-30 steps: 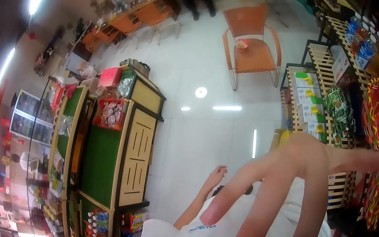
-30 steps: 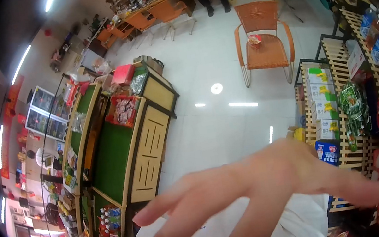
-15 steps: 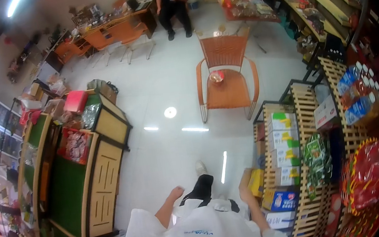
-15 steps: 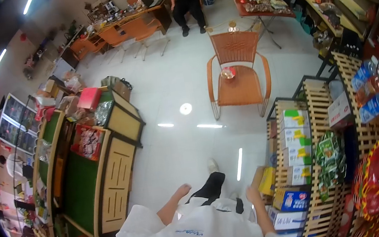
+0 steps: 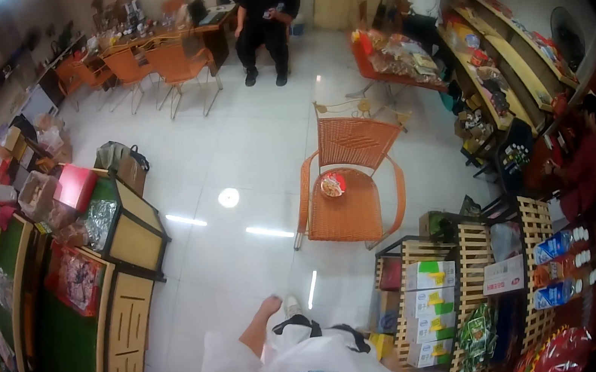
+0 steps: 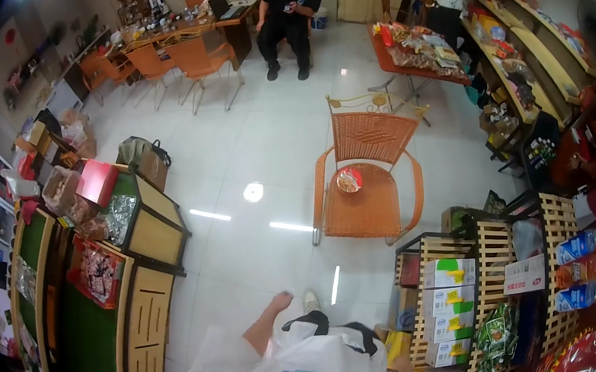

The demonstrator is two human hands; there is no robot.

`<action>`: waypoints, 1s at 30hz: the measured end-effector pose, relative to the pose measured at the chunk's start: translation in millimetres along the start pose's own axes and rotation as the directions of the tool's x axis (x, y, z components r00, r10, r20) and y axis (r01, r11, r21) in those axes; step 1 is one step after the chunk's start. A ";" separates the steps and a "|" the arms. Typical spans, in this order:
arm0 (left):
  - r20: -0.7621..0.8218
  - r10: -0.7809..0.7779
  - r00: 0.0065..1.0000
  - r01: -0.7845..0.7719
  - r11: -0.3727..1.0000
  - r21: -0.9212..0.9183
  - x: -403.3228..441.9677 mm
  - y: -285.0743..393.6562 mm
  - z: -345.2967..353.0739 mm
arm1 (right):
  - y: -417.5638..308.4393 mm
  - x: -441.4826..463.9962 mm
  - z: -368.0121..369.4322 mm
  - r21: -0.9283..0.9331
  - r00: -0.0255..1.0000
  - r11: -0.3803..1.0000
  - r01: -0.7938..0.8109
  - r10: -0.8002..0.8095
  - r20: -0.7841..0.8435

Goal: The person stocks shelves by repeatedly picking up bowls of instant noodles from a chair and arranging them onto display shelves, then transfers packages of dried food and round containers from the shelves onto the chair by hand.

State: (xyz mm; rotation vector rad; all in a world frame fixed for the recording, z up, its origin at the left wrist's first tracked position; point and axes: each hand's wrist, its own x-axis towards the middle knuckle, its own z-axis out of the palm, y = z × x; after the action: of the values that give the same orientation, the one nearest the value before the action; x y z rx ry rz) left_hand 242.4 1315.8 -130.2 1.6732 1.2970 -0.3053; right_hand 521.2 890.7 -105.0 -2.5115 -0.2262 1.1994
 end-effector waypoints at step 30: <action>-0.320 0.148 0.936 -0.200 0.970 -0.138 461.8 324.7 -13.5 | -554.9 494.3 -25.2 0.465 0.834 0.836 -0.291 -0.017 0.551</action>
State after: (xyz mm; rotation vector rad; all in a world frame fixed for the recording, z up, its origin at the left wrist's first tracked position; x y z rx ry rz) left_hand 699.9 1616.8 -267.8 1.7208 1.3443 0.1763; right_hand 855.0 1541.5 -238.8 -1.6895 0.1594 1.7334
